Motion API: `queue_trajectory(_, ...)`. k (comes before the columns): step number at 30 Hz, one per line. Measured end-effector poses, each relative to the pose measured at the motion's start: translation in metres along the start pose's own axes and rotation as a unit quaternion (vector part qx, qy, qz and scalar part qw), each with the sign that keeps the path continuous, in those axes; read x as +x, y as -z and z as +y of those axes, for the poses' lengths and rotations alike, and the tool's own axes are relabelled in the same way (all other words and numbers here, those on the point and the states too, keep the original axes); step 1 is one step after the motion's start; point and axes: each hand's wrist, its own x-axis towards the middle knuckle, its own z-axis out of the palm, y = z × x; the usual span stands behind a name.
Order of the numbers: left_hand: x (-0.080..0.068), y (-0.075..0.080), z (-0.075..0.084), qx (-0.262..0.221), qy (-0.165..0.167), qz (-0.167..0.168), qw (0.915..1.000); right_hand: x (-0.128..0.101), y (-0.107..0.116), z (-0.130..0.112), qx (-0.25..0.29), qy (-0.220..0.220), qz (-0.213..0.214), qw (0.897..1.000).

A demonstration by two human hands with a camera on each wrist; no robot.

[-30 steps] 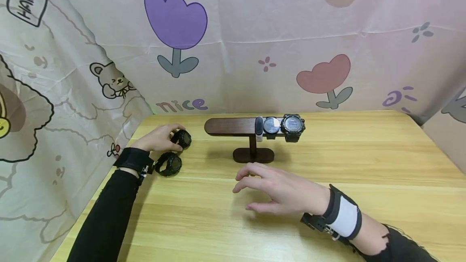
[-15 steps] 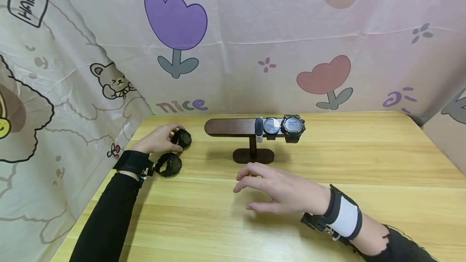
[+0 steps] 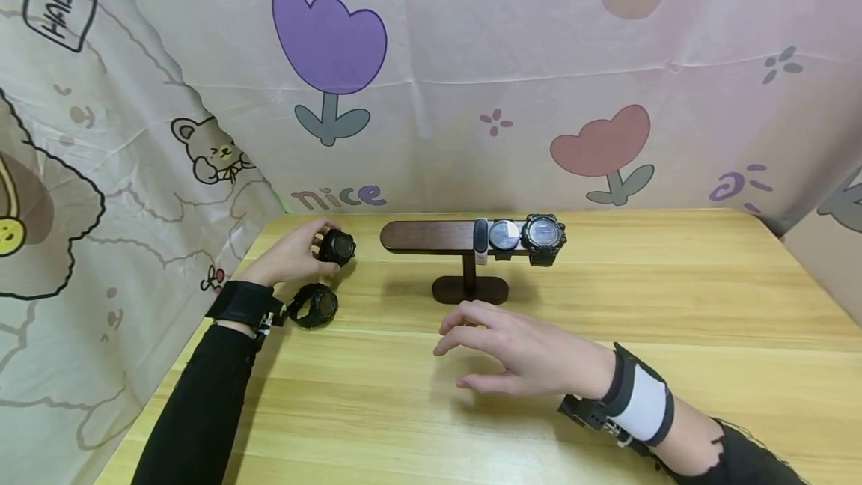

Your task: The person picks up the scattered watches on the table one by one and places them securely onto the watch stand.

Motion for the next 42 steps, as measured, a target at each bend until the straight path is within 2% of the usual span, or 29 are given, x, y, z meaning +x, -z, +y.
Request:
queue_trajectory(4, 0.0, 0.001, 0.004, -0.004, -0.002, 0.018, 0.9998, 0.0, 0.001, 0.0, 0.0, 0.002, 0.005, 1.0)
queue_trajectory(10, 0.0, 0.002, 0.012, -0.024, -0.026, 0.052, 0.998, -0.001, 0.002, -0.001, 0.001, -0.007, 0.003, 1.0)
queue_trajectory(21, -0.005, -0.001, 0.02, -0.036, -0.043, 0.088, 0.9945, 0.0, 0.003, 0.0, 0.008, -0.011, 0.001, 1.0)
queue_trajectory(30, -0.009, -0.003, 0.025, -0.056, -0.056, 0.102, 0.9916, 0.0, 0.005, 0.0, 0.004, 0.001, 0.009, 1.0)
queue_trajectory(36, -0.011, -0.005, 0.028, -0.077, -0.059, 0.106, 0.9896, 0.0, 0.007, -0.001, 0.01, -0.009, 0.007, 1.0)
queue_trajectory(42, -0.014, -0.005, 0.03, -0.079, -0.059, 0.12, 0.9879, -0.001, 0.008, 0.0, 0.002, 0.001, 0.013, 1.0)
